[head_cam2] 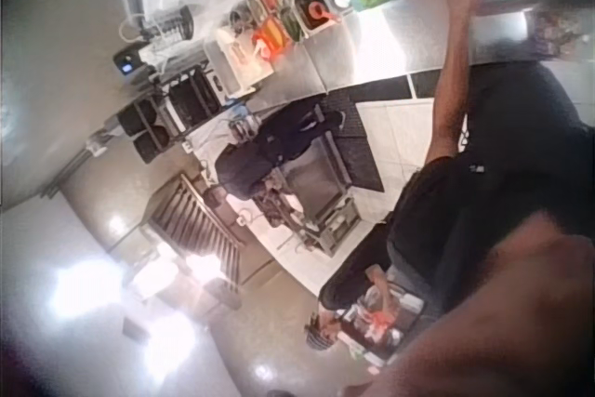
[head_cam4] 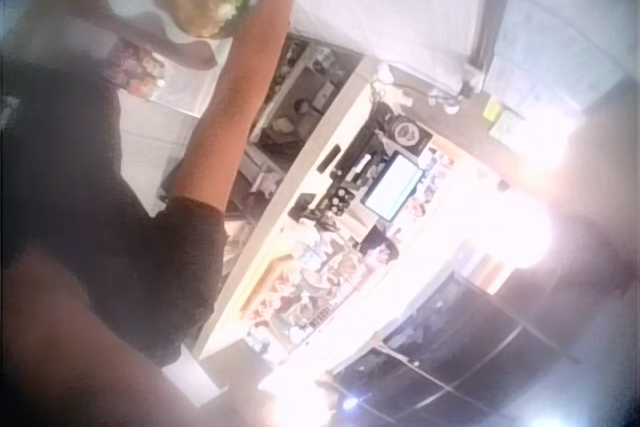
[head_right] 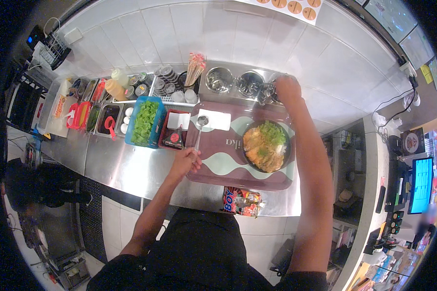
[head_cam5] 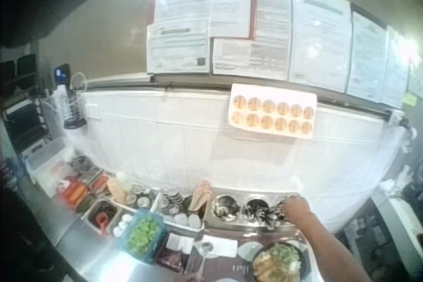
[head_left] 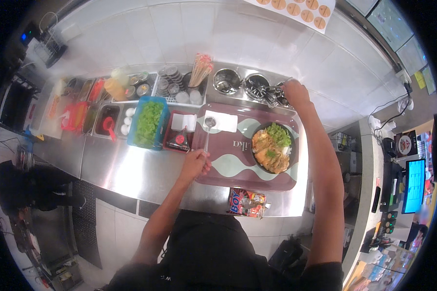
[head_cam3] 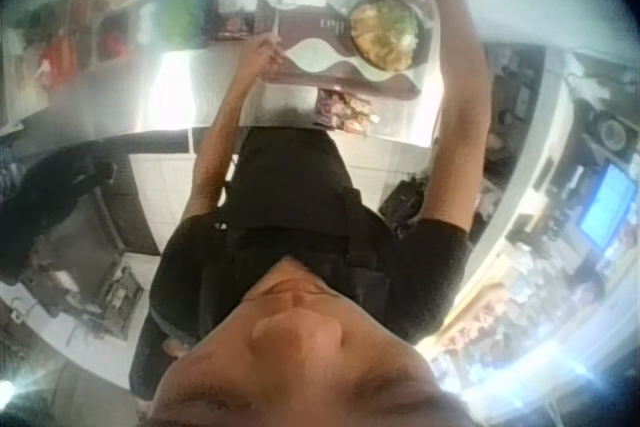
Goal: The person assembles a rice bowl by adding toppings from various containers, places the bowl on a tray with utensils, and serves it to a customer. The person then prepares another rice bowl with lettuce and other toppings.
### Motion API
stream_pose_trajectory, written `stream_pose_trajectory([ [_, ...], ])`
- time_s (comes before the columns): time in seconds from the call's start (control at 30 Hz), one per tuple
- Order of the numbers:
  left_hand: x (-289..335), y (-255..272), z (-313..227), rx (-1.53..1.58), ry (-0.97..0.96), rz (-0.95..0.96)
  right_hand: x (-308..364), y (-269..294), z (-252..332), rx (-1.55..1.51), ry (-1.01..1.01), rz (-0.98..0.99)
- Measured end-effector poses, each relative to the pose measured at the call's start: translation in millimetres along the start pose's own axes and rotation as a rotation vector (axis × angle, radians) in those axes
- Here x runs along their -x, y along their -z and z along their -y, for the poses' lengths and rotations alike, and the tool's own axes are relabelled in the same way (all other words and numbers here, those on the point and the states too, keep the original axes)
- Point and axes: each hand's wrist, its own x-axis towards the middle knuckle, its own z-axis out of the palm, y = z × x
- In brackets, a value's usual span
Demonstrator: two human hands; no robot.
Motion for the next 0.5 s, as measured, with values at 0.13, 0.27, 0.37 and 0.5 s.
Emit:
stream_pose_trajectory([
  [0.13, -18.0, -15.9, 25.5, 0.076, 0.079, 0.037, -13.2, -13.7, -27.6, -0.042, -0.02, -0.045],
  [0.27, -12.5, -17.6, 25.4, 0.026, -0.011, -0.09, -5.8, 41.6, -8.0, -0.251, -0.029, -0.188],
  [0.37, -3.0, -32.3, 8.9, -0.178, -0.118, -0.141, 41.9, 77.3, -18.2, -0.386, -0.092, -0.286],
  [0.5, -2.7, -18.1, 10.6, -0.801, -0.742, -0.5, 116.6, 92.4, 10.7, -1.01, -0.296, -0.302],
])
